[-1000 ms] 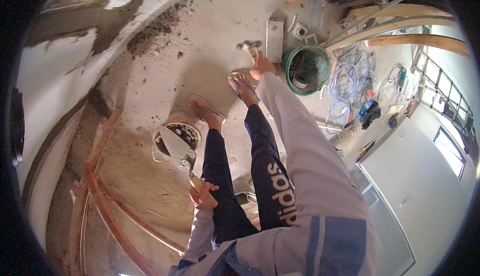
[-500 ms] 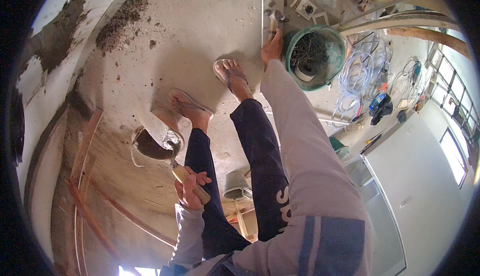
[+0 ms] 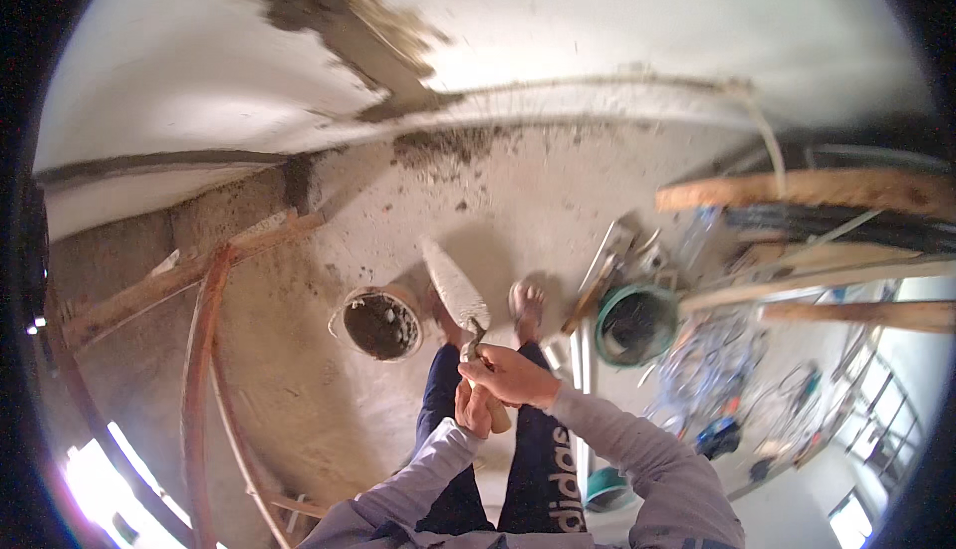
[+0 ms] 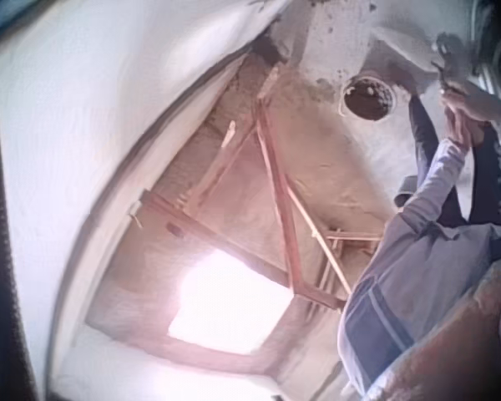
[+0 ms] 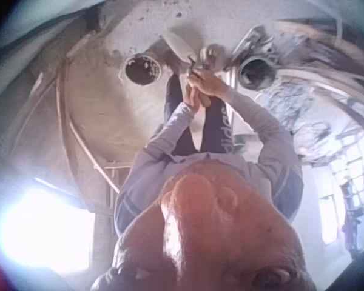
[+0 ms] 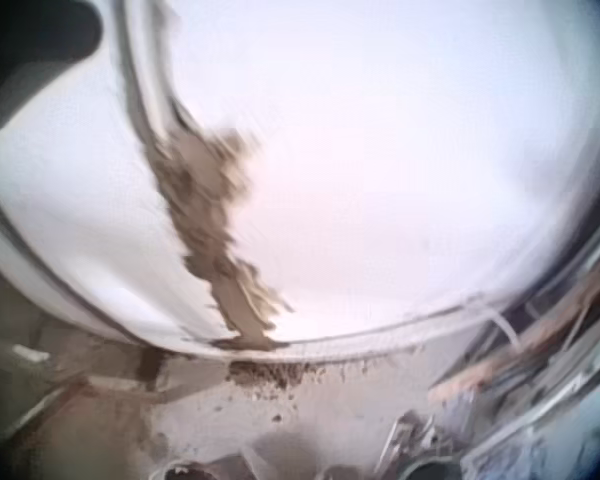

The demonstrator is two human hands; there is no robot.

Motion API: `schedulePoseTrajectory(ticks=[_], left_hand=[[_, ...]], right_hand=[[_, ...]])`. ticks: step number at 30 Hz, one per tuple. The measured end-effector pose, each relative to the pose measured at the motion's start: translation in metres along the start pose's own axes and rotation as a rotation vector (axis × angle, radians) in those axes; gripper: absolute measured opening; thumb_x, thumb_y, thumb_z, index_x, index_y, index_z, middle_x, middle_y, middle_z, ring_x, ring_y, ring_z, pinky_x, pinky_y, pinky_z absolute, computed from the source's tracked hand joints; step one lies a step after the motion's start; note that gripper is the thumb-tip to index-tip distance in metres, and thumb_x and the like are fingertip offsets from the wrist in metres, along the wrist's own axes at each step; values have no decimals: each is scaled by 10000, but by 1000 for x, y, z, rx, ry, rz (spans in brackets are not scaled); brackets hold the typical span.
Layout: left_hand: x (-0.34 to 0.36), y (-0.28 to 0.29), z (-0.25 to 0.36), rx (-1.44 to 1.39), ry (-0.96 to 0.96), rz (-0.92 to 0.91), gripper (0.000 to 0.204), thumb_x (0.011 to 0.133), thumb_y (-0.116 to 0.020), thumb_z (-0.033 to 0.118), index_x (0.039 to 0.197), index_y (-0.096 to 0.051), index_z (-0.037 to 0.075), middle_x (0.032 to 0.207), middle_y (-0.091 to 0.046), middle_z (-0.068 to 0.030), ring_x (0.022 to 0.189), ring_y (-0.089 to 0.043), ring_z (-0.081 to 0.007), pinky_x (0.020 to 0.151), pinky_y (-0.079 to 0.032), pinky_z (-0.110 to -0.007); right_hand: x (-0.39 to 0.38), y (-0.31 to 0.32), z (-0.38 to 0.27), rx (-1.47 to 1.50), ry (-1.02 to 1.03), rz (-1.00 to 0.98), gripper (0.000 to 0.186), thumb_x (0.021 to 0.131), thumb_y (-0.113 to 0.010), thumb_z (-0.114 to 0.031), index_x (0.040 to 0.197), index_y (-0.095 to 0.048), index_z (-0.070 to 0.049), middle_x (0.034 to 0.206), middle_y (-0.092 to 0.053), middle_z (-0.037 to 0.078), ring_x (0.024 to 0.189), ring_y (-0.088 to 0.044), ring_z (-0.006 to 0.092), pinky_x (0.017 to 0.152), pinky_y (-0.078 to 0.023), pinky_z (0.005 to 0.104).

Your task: The person uses a trowel to apply wet plaster into a vertical gap in a wall, smoothing it over several times and scooping more plaster from a bucket.

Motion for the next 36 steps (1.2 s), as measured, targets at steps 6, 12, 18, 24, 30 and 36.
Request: schedulePoseTrajectory(ticks=[6,12,18,24,30,36], left_hand=[[-28,-15,56,467,-367,-244,388,953,-503,325,1188,-551,20,1109,-621,-150,1059,-582,-309,927,-439,-384],[-68,63,48,627,-162,-66,296,893,-605,297,1070,-630,61,1022,-684,-131,952,-658,-268,857,-499,-365],[-140,218,-66,854,181,269,380,824,-555,457,1043,-669,169,1070,-662,-125,1022,-611,-342,864,-490,-409],[-198,240,-98,990,294,240,259,831,-570,310,1003,-685,154,1042,-679,-90,921,-660,-292,796,-524,-383],[-206,135,-62,89,238,449,363,890,-576,330,1108,-612,42,937,-689,-92,829,-686,-189,633,-501,-297],[-212,92,-50,-66,169,535,375,900,-589,346,1131,-599,50,959,-682,-86,796,-680,-189,578,-476,-280]], right_hand=[[-46,7,-121,-483,322,231,305,950,-505,-308,946,-484,-4,734,-570,133,653,-581,212,595,-453,376],[-43,75,-291,-1050,324,456,455,929,-522,-453,779,-492,-24,517,-445,87,453,-434,189,463,-364,375],[-46,104,-376,-1179,238,655,375,946,-518,-369,790,-558,-31,541,-557,99,429,-501,202,455,-413,363],[-90,109,-423,-1121,456,745,395,904,-596,-336,689,-541,-10,543,-505,78,506,-493,172,493,-375,343],[-133,104,-435,-672,278,614,378,907,-588,-323,711,-499,-12,567,-483,41,475,-462,122,447,-361,316],[-142,112,-405,-1127,630,624,287,927,-558,-280,809,-506,-24,541,-498,106,439,-490,195,431,-407,345]])
Point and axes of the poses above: each hand's wrist, its own x-axis towards the middle knuckle, its own y-axis out of the back of the hand, z = x × y, the point moved 2 cm from there along x, towards the middle knuckle
